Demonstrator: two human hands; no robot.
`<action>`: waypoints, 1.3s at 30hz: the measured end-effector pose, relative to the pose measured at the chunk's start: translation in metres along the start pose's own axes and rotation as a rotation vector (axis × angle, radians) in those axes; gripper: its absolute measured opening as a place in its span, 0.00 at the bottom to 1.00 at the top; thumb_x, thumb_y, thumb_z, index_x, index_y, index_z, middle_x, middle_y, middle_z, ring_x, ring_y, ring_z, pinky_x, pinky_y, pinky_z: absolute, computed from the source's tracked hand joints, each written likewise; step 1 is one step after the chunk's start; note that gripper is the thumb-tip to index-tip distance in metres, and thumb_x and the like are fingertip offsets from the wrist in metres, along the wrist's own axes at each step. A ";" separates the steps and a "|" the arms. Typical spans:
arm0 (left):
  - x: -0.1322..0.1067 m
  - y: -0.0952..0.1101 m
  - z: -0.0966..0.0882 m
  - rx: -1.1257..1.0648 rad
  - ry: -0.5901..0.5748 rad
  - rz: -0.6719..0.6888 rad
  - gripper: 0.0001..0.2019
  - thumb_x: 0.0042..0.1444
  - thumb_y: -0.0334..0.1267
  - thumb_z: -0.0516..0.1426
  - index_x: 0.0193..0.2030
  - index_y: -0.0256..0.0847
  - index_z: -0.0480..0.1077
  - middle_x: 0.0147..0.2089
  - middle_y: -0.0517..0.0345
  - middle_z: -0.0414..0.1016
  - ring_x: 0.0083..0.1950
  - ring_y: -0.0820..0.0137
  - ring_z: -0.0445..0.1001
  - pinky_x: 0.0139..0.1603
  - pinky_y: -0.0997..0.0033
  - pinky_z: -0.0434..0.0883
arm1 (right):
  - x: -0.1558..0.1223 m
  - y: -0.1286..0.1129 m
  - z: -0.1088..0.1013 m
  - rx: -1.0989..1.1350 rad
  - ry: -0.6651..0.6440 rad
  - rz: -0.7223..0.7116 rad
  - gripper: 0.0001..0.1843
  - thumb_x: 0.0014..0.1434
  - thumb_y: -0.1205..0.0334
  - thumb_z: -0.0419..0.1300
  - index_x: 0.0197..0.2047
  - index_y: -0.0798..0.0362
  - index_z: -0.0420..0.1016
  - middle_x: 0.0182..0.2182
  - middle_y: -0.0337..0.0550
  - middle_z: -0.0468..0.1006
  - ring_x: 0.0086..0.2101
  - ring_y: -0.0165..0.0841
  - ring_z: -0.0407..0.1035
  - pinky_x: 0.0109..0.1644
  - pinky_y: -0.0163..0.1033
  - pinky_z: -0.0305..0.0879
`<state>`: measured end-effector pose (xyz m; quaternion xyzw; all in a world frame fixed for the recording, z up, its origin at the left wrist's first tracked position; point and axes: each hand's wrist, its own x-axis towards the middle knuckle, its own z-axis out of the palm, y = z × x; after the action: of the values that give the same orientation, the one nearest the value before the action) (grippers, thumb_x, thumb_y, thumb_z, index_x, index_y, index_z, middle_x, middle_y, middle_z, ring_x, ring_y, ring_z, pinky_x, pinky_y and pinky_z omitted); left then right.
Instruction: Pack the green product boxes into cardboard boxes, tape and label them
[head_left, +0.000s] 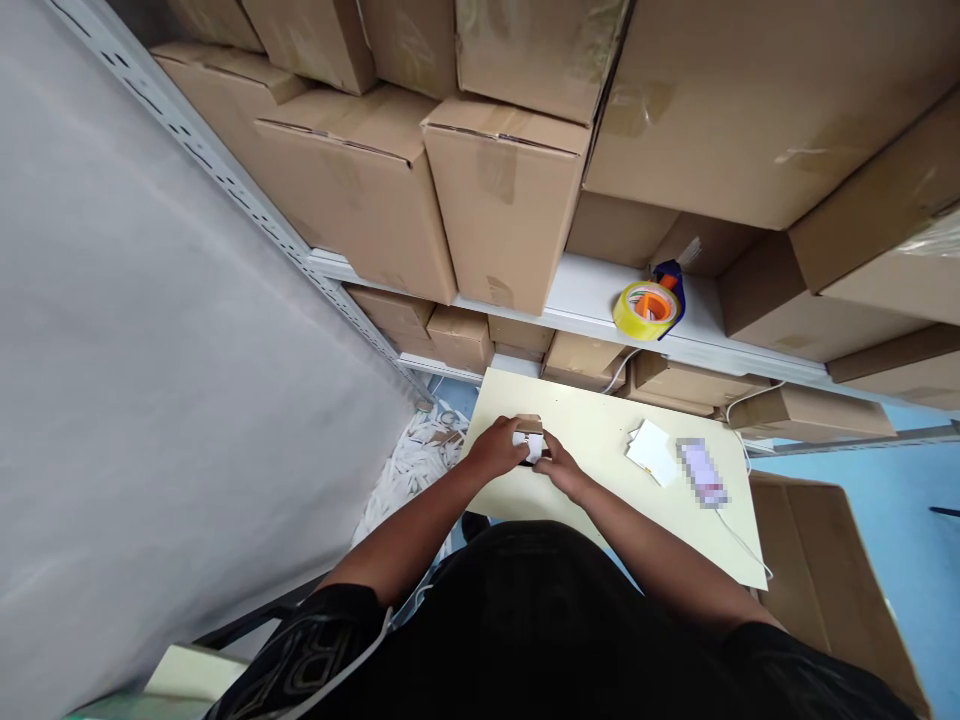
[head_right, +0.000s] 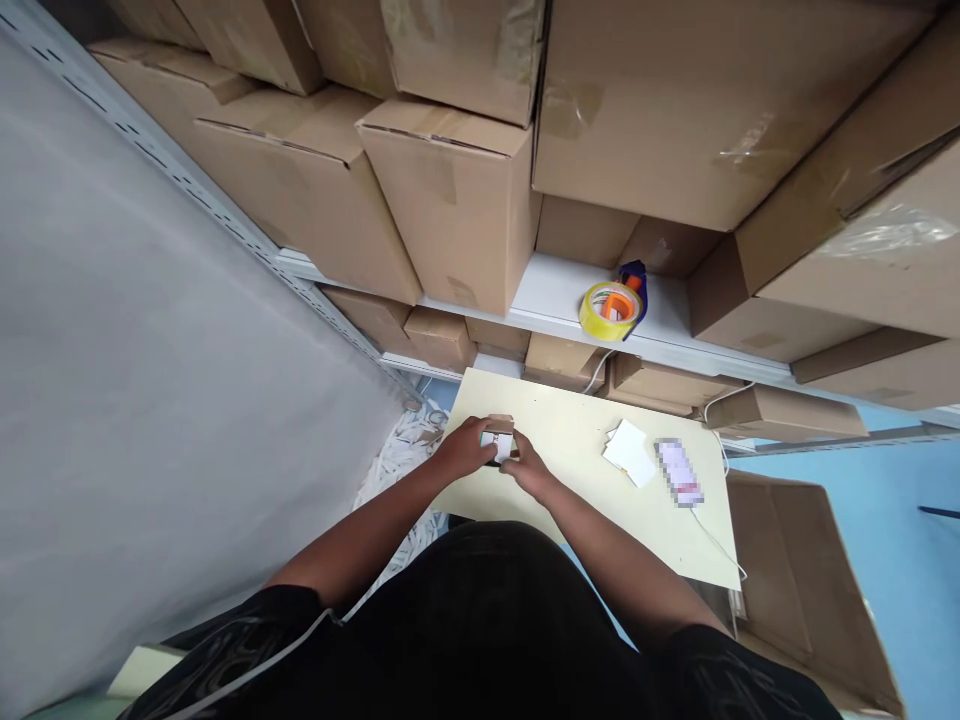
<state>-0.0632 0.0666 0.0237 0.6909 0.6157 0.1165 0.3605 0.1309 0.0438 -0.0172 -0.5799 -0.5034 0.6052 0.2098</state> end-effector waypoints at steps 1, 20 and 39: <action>0.000 0.002 -0.002 0.000 -0.001 0.004 0.29 0.56 0.42 0.61 0.65 0.40 0.70 0.63 0.44 0.74 0.59 0.54 0.76 0.60 0.59 0.72 | -0.002 -0.005 0.001 0.069 -0.005 0.050 0.44 0.51 0.53 0.64 0.70 0.40 0.59 0.57 0.42 0.75 0.52 0.41 0.71 0.50 0.45 0.71; -0.032 0.007 0.008 0.137 0.084 0.284 0.14 0.64 0.32 0.53 0.53 0.41 0.74 0.50 0.49 0.72 0.51 0.62 0.74 0.55 0.62 0.74 | -0.010 0.003 -0.017 -0.011 0.258 0.007 0.30 0.59 0.56 0.50 0.65 0.46 0.68 0.51 0.43 0.80 0.41 0.38 0.77 0.38 0.42 0.77; -0.019 0.077 -0.039 0.226 0.304 0.283 0.21 0.44 0.41 0.67 0.46 0.38 0.72 0.65 0.37 0.67 0.62 0.46 0.68 0.61 0.49 0.70 | 0.011 0.008 -0.013 -0.320 0.178 -0.194 0.35 0.45 0.59 0.71 0.56 0.51 0.67 0.48 0.47 0.79 0.44 0.44 0.76 0.46 0.45 0.72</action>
<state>-0.0319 0.0645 0.1061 0.7808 0.5692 0.1989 0.1640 0.1427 0.0545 -0.0274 -0.6058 -0.6260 0.4408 0.2163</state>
